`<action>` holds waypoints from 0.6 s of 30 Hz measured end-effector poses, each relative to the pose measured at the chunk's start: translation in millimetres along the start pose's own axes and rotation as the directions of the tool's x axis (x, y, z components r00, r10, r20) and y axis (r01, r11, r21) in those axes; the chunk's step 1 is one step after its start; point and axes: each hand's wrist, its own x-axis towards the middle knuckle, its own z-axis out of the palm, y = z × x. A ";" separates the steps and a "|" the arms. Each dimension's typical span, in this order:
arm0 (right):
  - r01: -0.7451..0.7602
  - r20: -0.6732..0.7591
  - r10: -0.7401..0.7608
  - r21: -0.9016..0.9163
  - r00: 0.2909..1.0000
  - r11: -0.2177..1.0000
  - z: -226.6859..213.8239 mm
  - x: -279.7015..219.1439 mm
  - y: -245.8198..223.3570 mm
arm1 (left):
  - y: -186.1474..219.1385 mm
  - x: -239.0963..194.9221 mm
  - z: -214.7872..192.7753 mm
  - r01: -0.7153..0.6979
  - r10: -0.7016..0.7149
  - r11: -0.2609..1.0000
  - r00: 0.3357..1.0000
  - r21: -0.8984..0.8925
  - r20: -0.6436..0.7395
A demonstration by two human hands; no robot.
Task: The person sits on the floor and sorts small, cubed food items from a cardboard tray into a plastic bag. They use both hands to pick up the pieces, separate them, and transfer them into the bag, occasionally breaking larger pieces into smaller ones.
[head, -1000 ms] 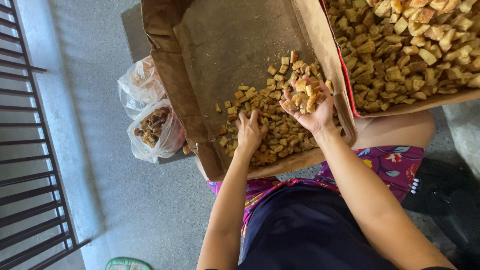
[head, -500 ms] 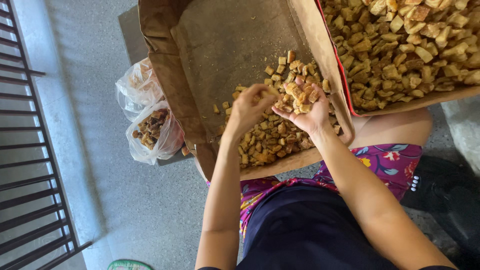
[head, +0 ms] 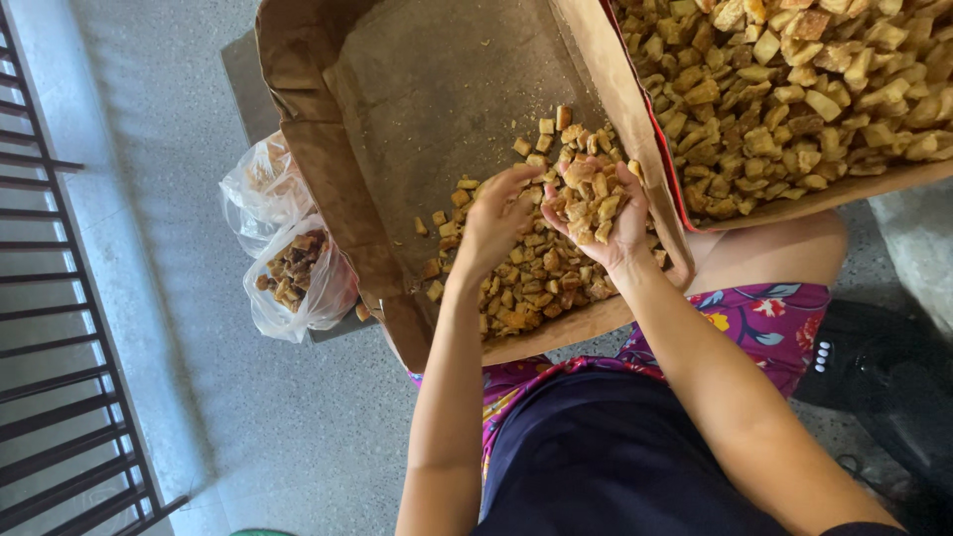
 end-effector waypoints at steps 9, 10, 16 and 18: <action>0.029 -0.059 -0.024 0.088 0.998 0.996 52.3 -11.4 -8.8 | -86.8 -66.7 -18.4 0.158 -0.128 0.981 0.964 0.117 -0.233; 0.045 -0.080 -0.037 0.103 0.996 0.994 59.0 -11.1 -18.2 | -92.3 -73.4 -18.6 0.169 -0.138 0.978 0.964 0.123 -0.229; 0.203 -0.359 -0.238 -0.133 0.902 0.970 139.1 59.0 -138.5 | -100.0 -88.6 -18.5 0.128 -0.088 0.983 0.960 0.135 -0.267; 0.261 -0.278 -0.327 -0.248 0.903 0.933 167.5 76.6 -160.9 | -97.5 -87.1 -17.6 0.129 -0.093 0.984 0.961 0.121 -0.260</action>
